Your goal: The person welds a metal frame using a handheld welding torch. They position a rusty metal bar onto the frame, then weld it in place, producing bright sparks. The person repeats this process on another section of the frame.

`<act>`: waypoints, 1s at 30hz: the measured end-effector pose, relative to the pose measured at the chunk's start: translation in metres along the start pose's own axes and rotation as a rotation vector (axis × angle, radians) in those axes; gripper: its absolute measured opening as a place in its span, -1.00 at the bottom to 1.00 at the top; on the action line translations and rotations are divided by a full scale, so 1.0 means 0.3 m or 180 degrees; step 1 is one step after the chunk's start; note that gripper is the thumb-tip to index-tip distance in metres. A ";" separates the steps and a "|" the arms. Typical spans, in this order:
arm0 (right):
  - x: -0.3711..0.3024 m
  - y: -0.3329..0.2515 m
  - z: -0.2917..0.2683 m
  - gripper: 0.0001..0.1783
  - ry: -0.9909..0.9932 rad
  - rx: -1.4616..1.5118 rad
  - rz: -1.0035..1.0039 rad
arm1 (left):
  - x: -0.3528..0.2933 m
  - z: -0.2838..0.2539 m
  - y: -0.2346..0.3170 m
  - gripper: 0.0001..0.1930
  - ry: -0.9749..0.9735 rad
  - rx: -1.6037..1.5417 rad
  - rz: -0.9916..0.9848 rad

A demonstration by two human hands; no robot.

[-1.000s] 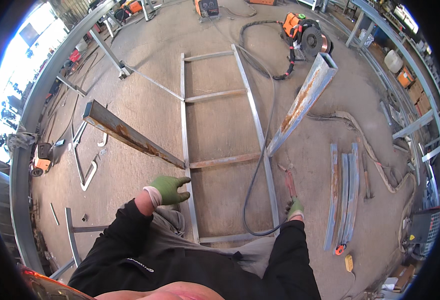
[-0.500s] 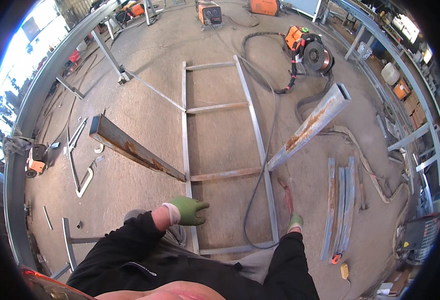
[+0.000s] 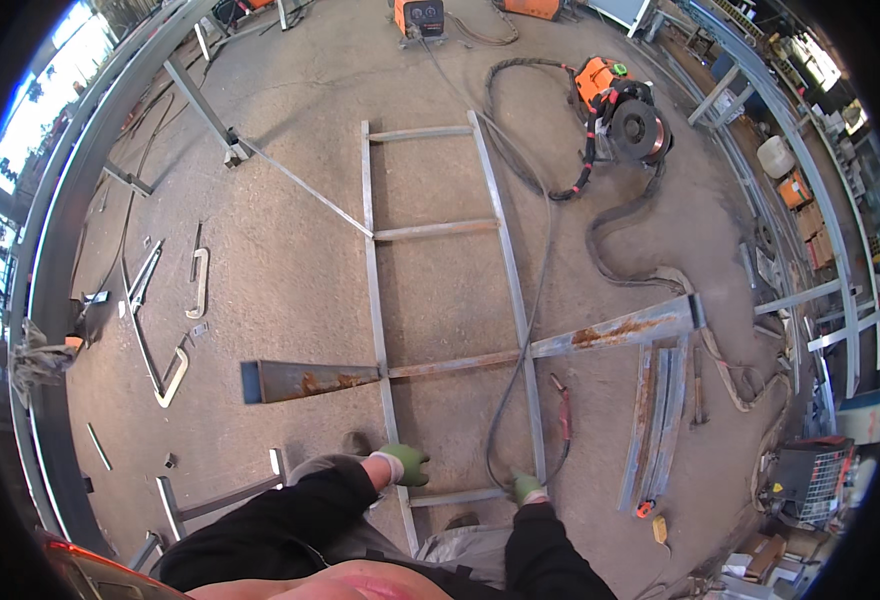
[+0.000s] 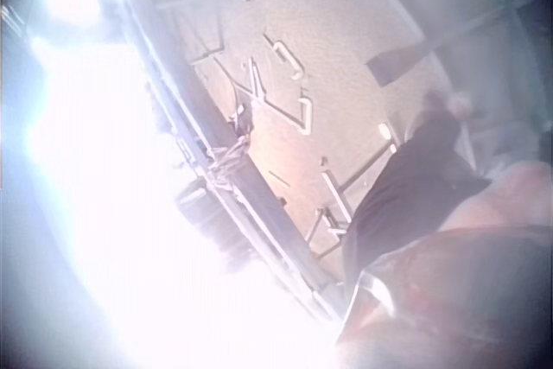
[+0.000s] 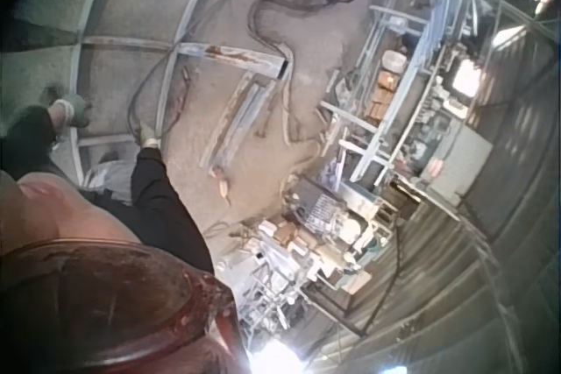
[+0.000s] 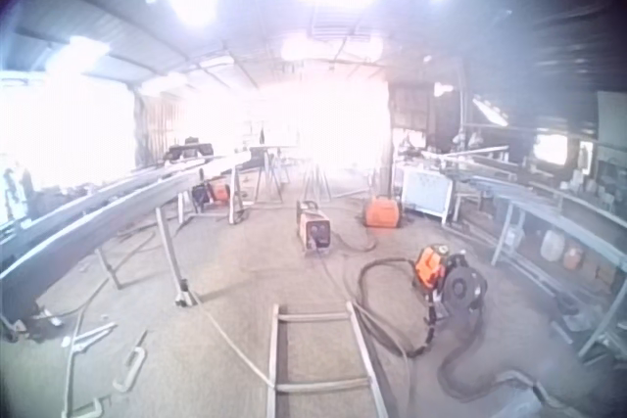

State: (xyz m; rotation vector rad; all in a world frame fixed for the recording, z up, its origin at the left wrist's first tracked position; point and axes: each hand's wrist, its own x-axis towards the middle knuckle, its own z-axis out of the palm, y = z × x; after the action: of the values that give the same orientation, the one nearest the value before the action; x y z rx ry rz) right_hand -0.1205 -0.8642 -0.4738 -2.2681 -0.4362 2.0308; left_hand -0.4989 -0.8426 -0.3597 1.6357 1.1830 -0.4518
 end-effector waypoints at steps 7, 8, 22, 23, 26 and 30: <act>-0.501 -0.026 0.187 -0.50 -0.0497 -0.0828 -0.0055 | -0.291 0.252 -0.002 -0.47 -0.0253 -0.0039 0.0114; -0.573 -0.044 0.188 -0.50 -0.0546 -0.0869 -0.0067 | -0.350 0.257 0.007 -0.45 -0.0070 -0.0142 0.0142; -1.257 -0.288 -0.068 -0.43 0.0067 -0.0586 -0.0298 | -1.144 -0.073 0.024 -0.33 -0.0025 -0.0287 -0.0632; -1.306 -0.280 -0.081 -0.43 0.0065 -0.0447 -0.0361 | -1.169 -0.092 0.004 -0.28 -0.0064 -0.0130 -0.0566; -1.412 -0.254 -0.078 -0.43 0.0126 -0.0247 -0.0535 | -1.207 -0.143 -0.067 -0.24 -0.0095 -0.0081 -0.0630; -1.494 -0.180 -0.075 -0.42 0.0090 -0.0107 -0.0582 | -1.249 -0.199 -0.168 -0.23 0.0141 -0.0266 -0.0959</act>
State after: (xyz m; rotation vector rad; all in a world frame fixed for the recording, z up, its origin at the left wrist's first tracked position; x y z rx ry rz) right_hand -0.1471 -0.9225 -0.0263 -2.1819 -0.6541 1.9150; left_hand -0.7244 -0.9686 -0.0774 1.4070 1.4704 -0.5495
